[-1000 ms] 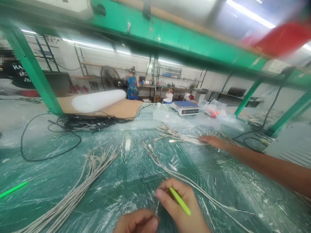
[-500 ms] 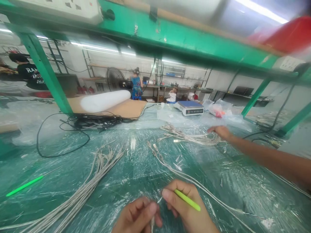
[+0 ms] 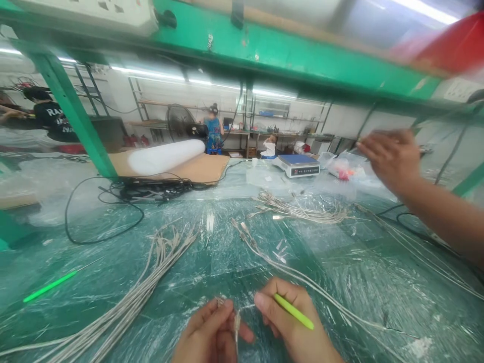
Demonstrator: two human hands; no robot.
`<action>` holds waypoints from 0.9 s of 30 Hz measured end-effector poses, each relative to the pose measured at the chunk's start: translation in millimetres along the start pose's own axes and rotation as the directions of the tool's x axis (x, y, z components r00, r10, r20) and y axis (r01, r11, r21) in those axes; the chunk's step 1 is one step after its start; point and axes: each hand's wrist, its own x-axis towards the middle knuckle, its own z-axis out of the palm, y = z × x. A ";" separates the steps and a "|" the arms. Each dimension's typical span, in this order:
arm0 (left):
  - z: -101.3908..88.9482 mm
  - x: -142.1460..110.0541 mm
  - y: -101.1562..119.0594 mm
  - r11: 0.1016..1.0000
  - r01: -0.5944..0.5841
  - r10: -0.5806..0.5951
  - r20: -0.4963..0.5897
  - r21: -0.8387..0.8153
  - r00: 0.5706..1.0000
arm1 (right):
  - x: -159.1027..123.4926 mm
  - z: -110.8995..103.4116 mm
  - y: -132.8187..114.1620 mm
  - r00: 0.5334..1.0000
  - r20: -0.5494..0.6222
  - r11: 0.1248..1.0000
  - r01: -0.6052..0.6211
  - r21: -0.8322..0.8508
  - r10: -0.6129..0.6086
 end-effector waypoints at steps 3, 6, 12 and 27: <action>-4.6 4.3 1.2 0.999 -0.051 0.051 -0.035 0.017 0.998 | 0.4 1.0 2.6 1.000 0.027 1.000 -0.005 -0.009 0.005; -10.7 9.2 2.0 0.994 -0.094 0.097 -0.069 0.050 0.993 | 4.5 3.9 5.7 0.998 0.061 1.000 -0.004 -0.026 0.006; -21.6 16.7 2.2 0.974 -0.159 0.180 -0.123 0.158 0.976 | 9.1 13.2 9.2 0.998 0.036 0.999 -0.048 0.002 0.048; -7.7 -0.4 13.6 0.937 -0.149 0.186 -0.090 0.317 0.978 | 16.5 6.7 -1.3 0.996 -0.089 0.985 0.000 0.173 0.016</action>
